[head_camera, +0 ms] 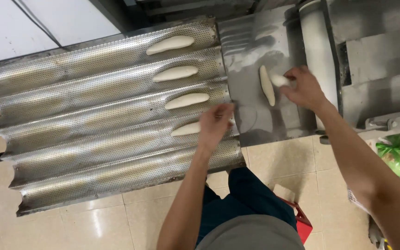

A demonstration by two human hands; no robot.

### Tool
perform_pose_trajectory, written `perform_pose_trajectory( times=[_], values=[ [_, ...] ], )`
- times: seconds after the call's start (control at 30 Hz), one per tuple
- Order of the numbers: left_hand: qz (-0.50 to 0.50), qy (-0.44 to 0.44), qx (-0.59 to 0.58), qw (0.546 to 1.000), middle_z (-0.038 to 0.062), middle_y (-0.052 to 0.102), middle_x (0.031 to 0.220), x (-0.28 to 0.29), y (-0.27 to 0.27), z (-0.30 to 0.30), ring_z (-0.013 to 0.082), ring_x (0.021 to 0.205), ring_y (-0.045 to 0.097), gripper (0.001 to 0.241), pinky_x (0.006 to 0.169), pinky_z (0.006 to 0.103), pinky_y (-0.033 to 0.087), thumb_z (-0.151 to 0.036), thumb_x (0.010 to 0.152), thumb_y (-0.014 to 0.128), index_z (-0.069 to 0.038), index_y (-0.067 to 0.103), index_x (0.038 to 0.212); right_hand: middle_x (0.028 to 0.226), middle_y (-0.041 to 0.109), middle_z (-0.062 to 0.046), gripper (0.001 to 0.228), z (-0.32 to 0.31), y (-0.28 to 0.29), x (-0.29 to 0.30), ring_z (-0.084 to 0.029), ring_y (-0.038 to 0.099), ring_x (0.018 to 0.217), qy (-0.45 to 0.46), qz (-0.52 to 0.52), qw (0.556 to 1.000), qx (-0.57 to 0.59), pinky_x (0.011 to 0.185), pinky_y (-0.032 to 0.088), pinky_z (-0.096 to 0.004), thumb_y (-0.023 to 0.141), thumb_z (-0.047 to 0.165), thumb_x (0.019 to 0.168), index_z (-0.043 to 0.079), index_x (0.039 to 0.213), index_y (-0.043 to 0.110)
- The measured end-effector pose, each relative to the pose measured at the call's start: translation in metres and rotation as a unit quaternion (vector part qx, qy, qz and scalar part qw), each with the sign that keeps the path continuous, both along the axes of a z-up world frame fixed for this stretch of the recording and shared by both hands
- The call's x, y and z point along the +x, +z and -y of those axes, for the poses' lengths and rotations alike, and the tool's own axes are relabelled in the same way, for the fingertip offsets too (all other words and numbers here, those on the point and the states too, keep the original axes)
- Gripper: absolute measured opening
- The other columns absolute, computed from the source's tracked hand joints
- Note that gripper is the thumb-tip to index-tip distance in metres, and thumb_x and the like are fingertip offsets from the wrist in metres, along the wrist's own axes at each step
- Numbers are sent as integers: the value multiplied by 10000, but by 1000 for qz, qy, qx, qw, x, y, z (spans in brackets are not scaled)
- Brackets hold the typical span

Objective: Feeding dough balls into a shaping machine and arranging the resulting loaves on a baking tray.

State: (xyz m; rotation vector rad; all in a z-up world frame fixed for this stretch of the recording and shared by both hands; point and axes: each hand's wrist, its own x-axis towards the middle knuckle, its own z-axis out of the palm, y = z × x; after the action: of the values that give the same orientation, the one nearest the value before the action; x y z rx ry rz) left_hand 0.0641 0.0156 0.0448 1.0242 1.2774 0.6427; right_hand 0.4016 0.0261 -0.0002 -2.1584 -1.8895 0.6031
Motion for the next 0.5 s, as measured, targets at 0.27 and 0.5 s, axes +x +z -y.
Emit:
perform_pose_trajectory(
  times=[0.27, 0.5],
  values=[
    [217, -11, -174, 961, 348, 703, 963, -21, -24, 30, 342, 868, 765, 877, 810, 416, 661, -479, 894, 835, 161, 494, 1388, 1110, 736, -200, 494, 78, 107, -139, -366, 711, 1080, 72, -327, 935, -116, 931, 539, -523, 831, 75, 838, 60, 1290, 632],
    [69, -15, -95, 993, 309, 701, 1110, -129, -17, 85, 399, 1021, 732, 511, 843, 430, 645, -345, 816, 923, -14, 772, 1174, 1285, 686, -161, 382, 114, 76, -206, -441, 665, 1143, 183, -316, 929, -69, 831, 575, -535, 661, 102, 1001, 118, 1383, 667]
  ],
)
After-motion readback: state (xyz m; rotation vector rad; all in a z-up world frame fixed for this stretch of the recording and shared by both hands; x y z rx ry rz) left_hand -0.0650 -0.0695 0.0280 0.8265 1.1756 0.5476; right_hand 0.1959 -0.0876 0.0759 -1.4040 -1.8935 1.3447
